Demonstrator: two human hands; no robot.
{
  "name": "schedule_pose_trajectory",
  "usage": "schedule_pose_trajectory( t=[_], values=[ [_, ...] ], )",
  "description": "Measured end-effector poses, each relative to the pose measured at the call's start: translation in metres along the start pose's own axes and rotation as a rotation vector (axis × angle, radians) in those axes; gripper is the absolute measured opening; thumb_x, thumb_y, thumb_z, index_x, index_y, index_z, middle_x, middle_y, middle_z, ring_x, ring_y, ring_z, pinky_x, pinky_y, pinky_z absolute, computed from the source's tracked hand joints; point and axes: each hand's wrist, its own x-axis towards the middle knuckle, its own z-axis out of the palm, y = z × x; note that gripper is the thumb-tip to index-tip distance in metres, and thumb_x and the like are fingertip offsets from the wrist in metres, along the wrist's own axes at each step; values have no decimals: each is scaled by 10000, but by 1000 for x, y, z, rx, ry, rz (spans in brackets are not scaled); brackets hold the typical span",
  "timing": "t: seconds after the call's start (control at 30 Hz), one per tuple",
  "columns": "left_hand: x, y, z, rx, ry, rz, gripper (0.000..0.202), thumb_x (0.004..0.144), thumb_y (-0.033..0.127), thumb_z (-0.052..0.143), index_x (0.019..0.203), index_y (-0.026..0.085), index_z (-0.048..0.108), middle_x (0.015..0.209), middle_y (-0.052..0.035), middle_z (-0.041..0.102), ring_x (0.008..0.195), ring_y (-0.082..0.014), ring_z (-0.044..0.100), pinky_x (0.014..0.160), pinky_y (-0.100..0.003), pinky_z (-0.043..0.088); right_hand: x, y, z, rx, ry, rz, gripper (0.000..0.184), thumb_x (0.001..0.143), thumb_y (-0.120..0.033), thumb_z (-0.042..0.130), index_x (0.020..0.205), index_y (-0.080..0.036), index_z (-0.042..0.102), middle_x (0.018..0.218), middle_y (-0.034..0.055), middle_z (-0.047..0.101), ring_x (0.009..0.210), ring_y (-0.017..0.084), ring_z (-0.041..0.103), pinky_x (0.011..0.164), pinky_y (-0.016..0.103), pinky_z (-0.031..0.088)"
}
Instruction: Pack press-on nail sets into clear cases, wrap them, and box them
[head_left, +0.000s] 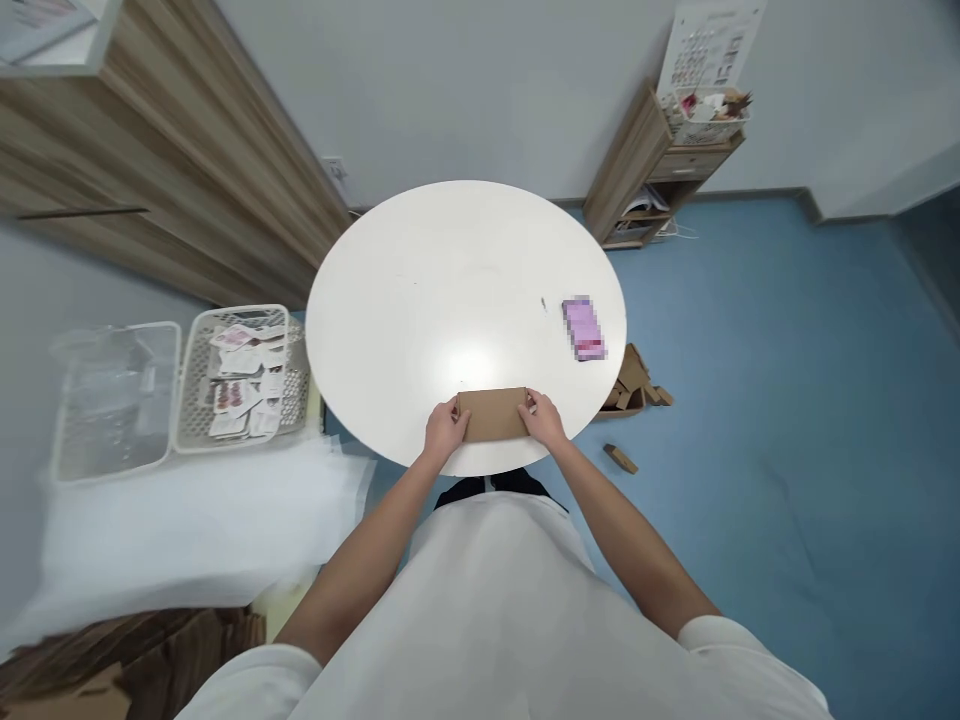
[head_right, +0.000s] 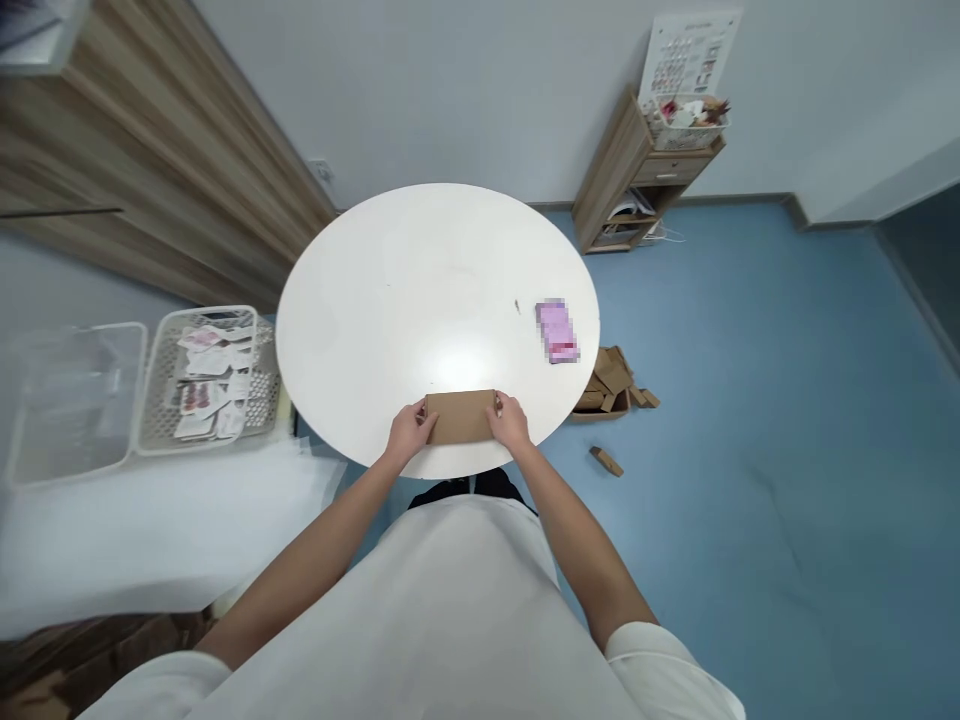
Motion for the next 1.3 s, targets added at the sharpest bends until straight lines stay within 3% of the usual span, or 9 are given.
schedule_pose_trajectory(
  t=[0.17,0.37,0.5,0.63,0.87,1.03,1.17,1.3],
  values=[
    [-8,8,16,-29,-18,-29,429,762,372,464,1128,150,497,946,-100,555,815,-202,542,689,-301,412,-28,8,-1,-40,73,96,432,755,-394,472,1144,-207,493,963,74,565,858,197,531,714,306,401],
    [-19,38,38,-149,-215,-60,593,763,554,403,1193,149,452,883,-76,584,816,-201,551,679,-288,403,-68,38,-38,50,141,223,437,780,-453,409,1136,-215,498,900,47,589,856,201,533,714,307,393],
    [-21,71,58,-134,-325,11,641,745,593,403,1217,161,446,878,-74,590,803,-199,556,675,-286,401,-86,64,-65,56,212,221,470,788,-464,383,1187,-227,460,923,46,576,850,197,532,723,315,392],
    [-19,116,97,-115,-369,83,659,722,590,445,1224,164,439,918,-84,599,824,-203,563,684,-284,400,-96,105,-96,52,309,232,500,794,-473,370,1226,-228,424,1010,68,550,887,208,523,764,339,391],
    [-13,204,188,-134,-465,160,621,730,538,492,1211,151,432,936,-93,602,810,-187,574,699,-289,421,-101,192,-171,163,438,291,570,777,-512,397,1271,-230,373,1111,99,518,986,239,505,825,375,383],
    [-12,254,231,-189,-503,241,411,748,451,519,1050,173,538,1085,-94,583,977,-201,541,828,-313,409,-100,229,-207,298,542,237,509,767,-508,416,1179,-210,444,1248,95,450,1152,230,409,935,386,326],
    [-13,271,241,-76,-498,317,405,715,431,564,1036,184,556,1131,-88,571,929,-217,565,847,-353,408,-96,243,-210,306,617,245,440,776,-484,403,1086,-187,502,1297,107,399,1222,222,336,989,391,269],
    [-11,262,231,-57,-500,300,413,710,434,568,1041,187,563,1162,-103,554,1039,-250,528,847,-350,420,-87,252,-207,325,559,225,428,779,-460,397,1102,-194,489,1237,104,454,1167,223,403,952,398,322]
  ],
)
